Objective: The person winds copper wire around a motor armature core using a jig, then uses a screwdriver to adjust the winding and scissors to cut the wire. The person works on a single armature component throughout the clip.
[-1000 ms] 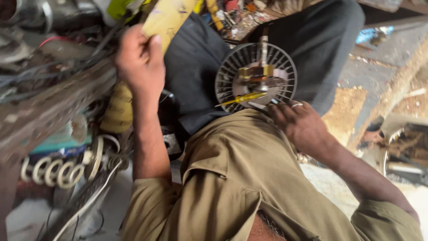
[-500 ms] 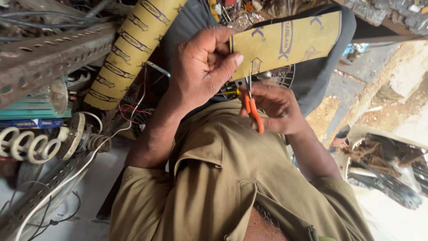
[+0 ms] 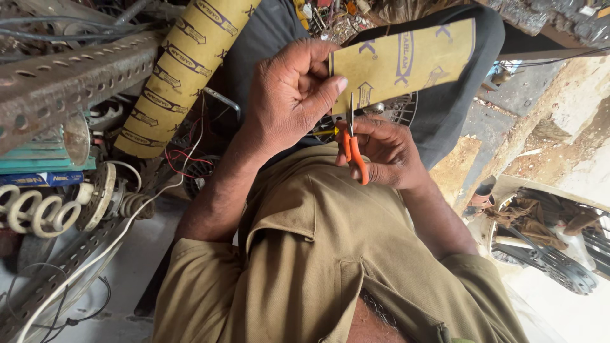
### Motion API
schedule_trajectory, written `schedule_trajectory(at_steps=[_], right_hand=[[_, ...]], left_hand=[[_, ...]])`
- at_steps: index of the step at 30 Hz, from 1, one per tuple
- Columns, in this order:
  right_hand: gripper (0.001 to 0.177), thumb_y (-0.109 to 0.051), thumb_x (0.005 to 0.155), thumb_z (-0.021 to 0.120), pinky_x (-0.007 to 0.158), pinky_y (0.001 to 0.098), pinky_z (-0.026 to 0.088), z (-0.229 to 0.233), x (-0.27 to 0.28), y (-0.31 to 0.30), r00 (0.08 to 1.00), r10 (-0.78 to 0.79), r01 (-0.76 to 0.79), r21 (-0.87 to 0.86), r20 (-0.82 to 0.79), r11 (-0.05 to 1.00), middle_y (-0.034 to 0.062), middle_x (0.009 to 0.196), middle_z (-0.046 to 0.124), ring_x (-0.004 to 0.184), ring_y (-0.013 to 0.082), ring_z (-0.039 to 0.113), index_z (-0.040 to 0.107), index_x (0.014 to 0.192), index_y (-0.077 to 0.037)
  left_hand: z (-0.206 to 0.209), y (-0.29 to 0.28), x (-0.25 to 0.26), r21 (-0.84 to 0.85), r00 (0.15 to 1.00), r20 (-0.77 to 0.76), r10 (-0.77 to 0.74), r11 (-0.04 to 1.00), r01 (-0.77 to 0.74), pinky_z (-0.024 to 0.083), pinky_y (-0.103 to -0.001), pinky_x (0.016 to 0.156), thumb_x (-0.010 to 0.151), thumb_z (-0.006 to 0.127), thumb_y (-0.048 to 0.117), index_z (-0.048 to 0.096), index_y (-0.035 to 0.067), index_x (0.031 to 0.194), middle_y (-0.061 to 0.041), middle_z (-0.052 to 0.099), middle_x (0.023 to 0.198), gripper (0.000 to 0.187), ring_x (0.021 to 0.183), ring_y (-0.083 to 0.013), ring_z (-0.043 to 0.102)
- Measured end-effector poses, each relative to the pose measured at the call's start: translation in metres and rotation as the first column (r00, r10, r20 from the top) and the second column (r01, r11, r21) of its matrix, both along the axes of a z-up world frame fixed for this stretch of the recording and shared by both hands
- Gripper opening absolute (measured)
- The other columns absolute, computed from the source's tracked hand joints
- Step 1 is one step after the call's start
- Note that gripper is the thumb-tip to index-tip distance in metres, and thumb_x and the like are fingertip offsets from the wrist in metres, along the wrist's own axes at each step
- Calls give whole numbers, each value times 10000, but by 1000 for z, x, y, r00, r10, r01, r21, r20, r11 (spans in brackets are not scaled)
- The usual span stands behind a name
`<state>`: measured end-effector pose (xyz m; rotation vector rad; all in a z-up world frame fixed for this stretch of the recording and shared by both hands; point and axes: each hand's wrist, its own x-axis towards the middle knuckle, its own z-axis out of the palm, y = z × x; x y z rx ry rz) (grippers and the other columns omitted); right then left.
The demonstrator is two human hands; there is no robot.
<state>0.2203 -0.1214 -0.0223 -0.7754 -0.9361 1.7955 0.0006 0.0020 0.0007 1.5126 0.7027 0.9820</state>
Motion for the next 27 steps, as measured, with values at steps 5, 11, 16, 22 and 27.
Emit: schedule_trajectory(at_steps=[5,11,16,22,27], right_hand=[[625,85,882,791,933,338,623,-2,0,-3,1000,-17,17,-4,-19,1000,141,1278,650,1045,213,727,557,1460,52],[619,82,913,779,883,312,618,-6,-1,-3,1000,-9,9,12,30,1000,112,1233,615,1048,199,721,542,1485,55],[596,87,907,775,951,334,623,-7,-1,-3,999,-37,38,30,-29,999,128,1298,622,1086,208,718,546,1456,45],[601,92,890,781,974,340,616,-7,-2,-2,996,-84,82,64,37,995,119,1321,595,1104,202,704,549,1443,45],[590,78,909,764,929,333,630,-8,-4,0,997,-64,61,80,46,995,114,1283,598,1084,198,709,547,1458,48]], left_hand=[[7,2,1,-83,999,45,-29,996,33,622,-214,696,1073,695,-15,578,-23,1340,-83,742,946,292,816,-56,735],[11,-2,2,67,998,-58,1,998,3,590,-199,635,1038,723,-22,600,-19,1271,-76,742,895,263,778,-55,734],[11,-8,6,-8,1000,-9,-25,1000,25,609,-214,680,1030,709,-37,618,-27,1240,-78,745,909,229,824,-73,748],[12,-12,8,-37,998,7,-63,997,63,630,-214,683,1026,696,-30,609,-20,1262,-77,752,917,251,825,-87,761],[14,-15,7,-49,998,-1,-63,997,63,642,-216,717,1028,692,-15,596,-16,1303,-76,744,947,291,846,-95,764]])
